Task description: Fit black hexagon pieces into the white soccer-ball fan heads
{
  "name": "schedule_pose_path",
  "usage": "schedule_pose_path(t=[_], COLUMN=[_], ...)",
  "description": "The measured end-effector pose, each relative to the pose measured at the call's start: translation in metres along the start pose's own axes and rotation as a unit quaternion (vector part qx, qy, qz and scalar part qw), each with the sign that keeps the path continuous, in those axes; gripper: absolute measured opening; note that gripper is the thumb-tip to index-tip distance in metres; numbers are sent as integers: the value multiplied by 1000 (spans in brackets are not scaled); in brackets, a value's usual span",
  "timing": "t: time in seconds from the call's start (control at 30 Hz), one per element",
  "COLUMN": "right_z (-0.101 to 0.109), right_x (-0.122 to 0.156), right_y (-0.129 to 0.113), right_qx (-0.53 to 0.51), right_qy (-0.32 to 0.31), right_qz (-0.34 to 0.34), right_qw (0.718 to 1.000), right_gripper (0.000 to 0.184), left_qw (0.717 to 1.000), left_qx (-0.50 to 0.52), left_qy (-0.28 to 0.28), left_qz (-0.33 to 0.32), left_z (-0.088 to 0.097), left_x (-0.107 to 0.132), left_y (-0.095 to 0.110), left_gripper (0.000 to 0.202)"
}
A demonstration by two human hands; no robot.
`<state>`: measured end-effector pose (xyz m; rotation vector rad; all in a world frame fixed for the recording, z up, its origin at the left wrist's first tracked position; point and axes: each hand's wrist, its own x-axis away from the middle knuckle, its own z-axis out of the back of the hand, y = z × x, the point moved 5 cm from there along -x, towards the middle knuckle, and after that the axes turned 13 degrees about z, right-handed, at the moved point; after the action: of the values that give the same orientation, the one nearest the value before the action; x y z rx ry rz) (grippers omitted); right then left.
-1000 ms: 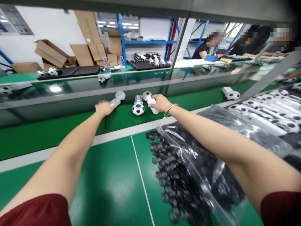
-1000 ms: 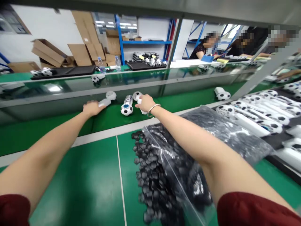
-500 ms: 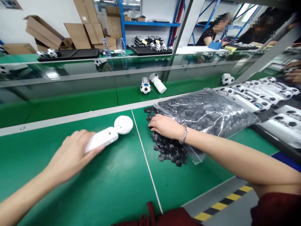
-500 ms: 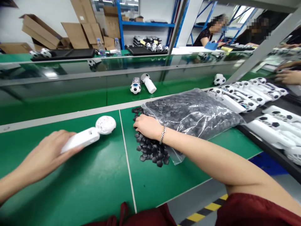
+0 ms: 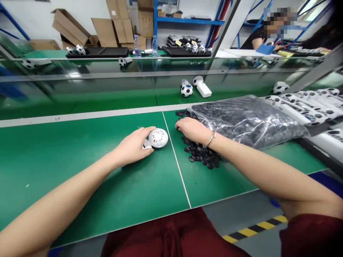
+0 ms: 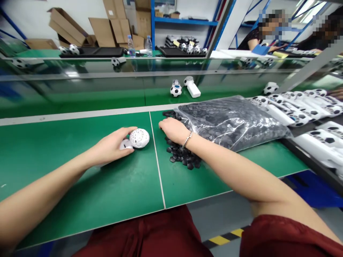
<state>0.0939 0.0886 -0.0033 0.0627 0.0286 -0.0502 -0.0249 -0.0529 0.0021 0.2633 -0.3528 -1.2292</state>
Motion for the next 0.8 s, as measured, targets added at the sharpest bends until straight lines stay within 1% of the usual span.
schedule_pose_path(t=[0.03, 0.07, 0.1, 0.13, 0.17, 0.2, 0.23, 0.3, 0.37, 0.47, 0.57, 0.7, 0.73, 0.8], right_z=[4, 7, 11, 14, 16, 17, 17, 14, 10, 6, 1, -5, -6, -5], right_x=[5, 12, 19, 25, 31, 35, 38, 39, 37, 32, 28, 27, 27, 28], right_y=[-5, -12, -20, -30, -41, -52, -61, -75, -79, -78, -75, -71, -69, -66], right_qx=[-52, -123, -203, -274, -323, -347, -358, -361, -368, -386, -412, -458, -460, -437], right_qy=[32, 73, 122, 167, 200, 222, 234, 247, 262, 281, 271, 254, 252, 262], right_qz=[-13, -24, -32, -31, -23, -7, 10, 31, 32, 20, -10, -55, -62, -74], right_qw=[998, 989, 971, 946, 925, 911, 904, 899, 892, 878, 870, 850, 849, 857], right_gripper=[15, 13, 11, 9, 7, 5, 3, 2, 2, 2, 6, 13, 13, 13], left_qw=[1000, 1000, 1000, 999, 1000, 1000, 1000, 1000, 1000, 999, 999, 999, 999, 999], left_qx=[-11, -21, -28, -30, -28, -26, -22, -8, 9, 28, 32, 28, 29, 37], left_qy=[-1, -1, -1, -2, 0, 1, 3, 1, -1, 12, 26, 20, 19, 22], left_qz=[5, 9, 12, 14, 14, 12, 9, -4, -14, -14, -8, -6, -4, -2], left_z=[-2, -4, -6, -8, -9, -10, -10, -12, -13, -14, -13, -13, -13, -12], left_x=[1, 4, 8, 11, 15, 17, 18, 16, 13, 10, 10, 10, 10, 9], left_y=[3, 6, 8, 10, 12, 14, 15, 17, 18, 17, 15, 14, 14, 13], left_gripper=[62, 62, 63, 64, 67, 69, 71, 72, 70, 65, 63, 63, 63, 62])
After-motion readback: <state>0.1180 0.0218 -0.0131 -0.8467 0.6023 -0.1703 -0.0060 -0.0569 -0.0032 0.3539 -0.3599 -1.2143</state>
